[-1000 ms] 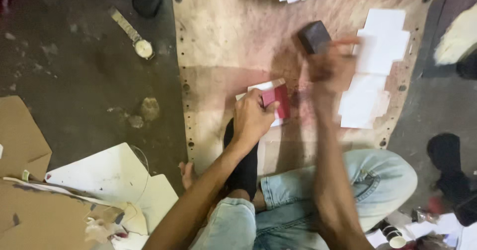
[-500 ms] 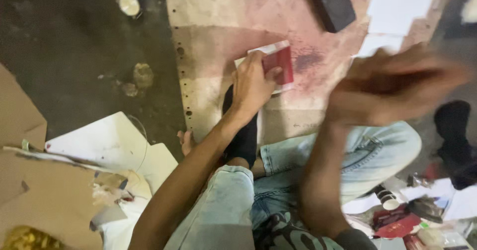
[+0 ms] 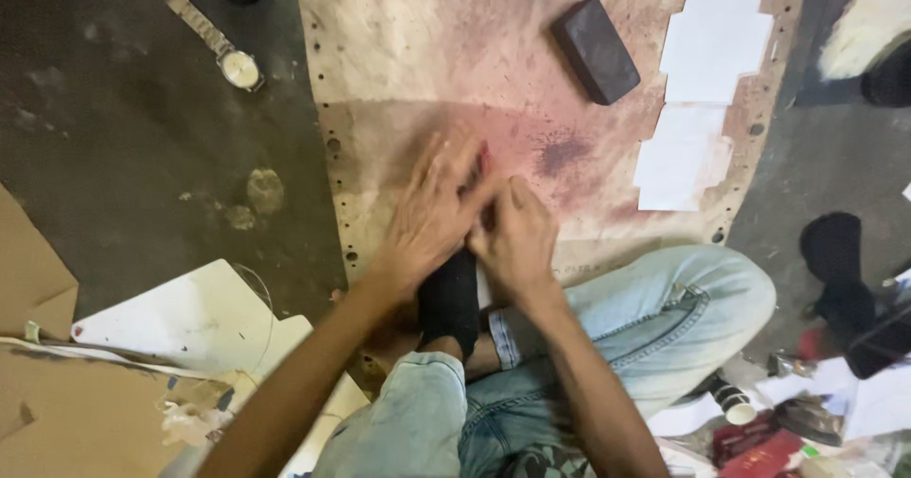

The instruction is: The person sits on the floor and repeatedly rubs a small rectangular paper item with a sanding block. They flip the item over to sand both sides and then place it on a growing stack of finished items.

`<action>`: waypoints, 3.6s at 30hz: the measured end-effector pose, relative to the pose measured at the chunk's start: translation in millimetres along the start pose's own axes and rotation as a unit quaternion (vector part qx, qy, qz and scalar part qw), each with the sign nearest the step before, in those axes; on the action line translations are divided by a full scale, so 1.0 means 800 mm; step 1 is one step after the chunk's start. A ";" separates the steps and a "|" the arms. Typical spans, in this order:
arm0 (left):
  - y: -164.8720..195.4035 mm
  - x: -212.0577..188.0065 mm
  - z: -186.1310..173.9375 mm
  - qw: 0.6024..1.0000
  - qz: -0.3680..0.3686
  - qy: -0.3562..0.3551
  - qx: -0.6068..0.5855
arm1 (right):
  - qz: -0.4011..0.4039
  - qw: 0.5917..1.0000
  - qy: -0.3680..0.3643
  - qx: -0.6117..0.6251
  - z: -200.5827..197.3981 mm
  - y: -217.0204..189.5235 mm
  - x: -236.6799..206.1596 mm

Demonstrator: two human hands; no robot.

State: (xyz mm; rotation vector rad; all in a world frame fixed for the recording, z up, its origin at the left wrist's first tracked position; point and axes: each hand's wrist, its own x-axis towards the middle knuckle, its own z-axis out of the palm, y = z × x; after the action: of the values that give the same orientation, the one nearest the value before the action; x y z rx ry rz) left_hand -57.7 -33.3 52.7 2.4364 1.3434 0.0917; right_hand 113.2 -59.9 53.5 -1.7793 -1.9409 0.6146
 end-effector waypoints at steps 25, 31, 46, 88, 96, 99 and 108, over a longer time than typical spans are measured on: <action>-0.006 -0.003 0.010 0.988 0.141 0.000 -0.064 | -0.106 0.937 0.254 -0.216 -0.035 0.072 0.112; -0.009 -0.001 0.009 0.988 0.140 -0.027 -0.059 | 0.174 0.977 0.050 0.117 -0.032 0.062 0.126; -0.018 -0.020 0.034 0.982 0.140 0.072 -0.105 | 0.054 0.996 0.074 0.019 0.001 0.019 0.037; 0.020 -0.010 0.021 0.847 -0.294 0.123 -0.426 | 0.127 0.970 -0.006 0.209 -0.035 0.033 0.032; 0.012 -0.012 -0.012 0.832 -0.268 0.138 -0.465 | 0.114 0.961 -0.096 0.235 -0.017 0.030 0.026; 0.014 -0.004 -0.027 0.889 -0.196 0.278 -0.306 | 0.128 0.970 -0.055 0.199 -0.021 0.033 0.026; 0.022 0.006 -0.041 0.811 -0.354 0.070 -0.461 | 0.107 0.985 0.050 0.128 -0.027 0.019 0.013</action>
State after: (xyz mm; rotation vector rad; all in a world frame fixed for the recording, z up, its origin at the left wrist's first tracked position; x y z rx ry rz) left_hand -48.1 -28.5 89.0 1.0690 1.6477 0.5807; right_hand 137.1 -47.3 62.3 -1.8279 -1.5397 0.7915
